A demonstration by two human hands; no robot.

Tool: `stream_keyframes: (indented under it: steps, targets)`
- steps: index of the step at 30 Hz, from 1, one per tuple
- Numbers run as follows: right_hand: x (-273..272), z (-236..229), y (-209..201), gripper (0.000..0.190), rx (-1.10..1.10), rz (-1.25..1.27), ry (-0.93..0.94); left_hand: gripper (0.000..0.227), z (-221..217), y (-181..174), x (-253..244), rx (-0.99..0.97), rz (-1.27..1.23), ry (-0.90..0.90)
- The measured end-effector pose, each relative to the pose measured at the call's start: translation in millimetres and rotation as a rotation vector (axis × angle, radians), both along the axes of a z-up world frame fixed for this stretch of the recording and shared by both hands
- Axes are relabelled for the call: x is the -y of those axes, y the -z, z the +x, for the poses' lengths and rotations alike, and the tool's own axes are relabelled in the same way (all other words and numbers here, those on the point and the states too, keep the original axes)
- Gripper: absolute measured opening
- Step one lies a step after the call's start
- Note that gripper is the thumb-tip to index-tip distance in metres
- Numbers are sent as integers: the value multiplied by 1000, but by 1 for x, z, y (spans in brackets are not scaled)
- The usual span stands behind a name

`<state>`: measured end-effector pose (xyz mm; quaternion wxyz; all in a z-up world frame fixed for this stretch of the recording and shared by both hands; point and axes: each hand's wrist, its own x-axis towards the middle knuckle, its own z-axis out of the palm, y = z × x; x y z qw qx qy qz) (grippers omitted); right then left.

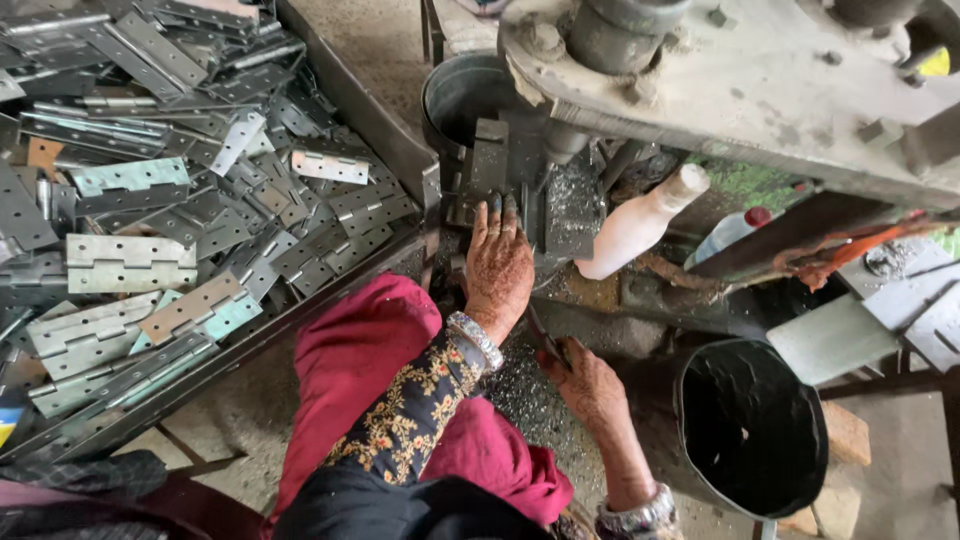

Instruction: The person repeatedly picks up metal hinge pieces from a bin, places them under a drill press, and operates the machine to drill holes. After each cycle, the person removes the processed piece and places it into a collection bin. The task is performed continuously throughout the clip.

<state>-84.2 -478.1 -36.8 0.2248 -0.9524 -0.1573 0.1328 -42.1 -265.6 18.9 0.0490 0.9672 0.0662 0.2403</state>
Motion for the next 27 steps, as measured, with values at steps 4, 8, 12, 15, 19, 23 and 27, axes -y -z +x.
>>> stream_keyframes:
  steps: [4,8,12,15,19,23,27]
  targets:
    - [-2,-17,26,54,-120,-150,88,42,-5,2,3,49,76,-24]
    - [1,4,16,48,-166,-113,89,41,10,2,-9,52,58,16]
    - [9,15,16,49,71,-68,-12,33,20,13,-10,102,-58,22]
    - [2,-1,30,48,-43,-30,22,36,24,9,-12,60,-41,35]
    - [-2,-16,40,52,-39,-159,83,36,16,9,-17,163,26,8]
    - [6,21,19,51,48,-156,8,36,34,3,-23,92,38,-14]
    - [9,4,17,41,147,146,-102,38,41,11,-20,101,33,-61]
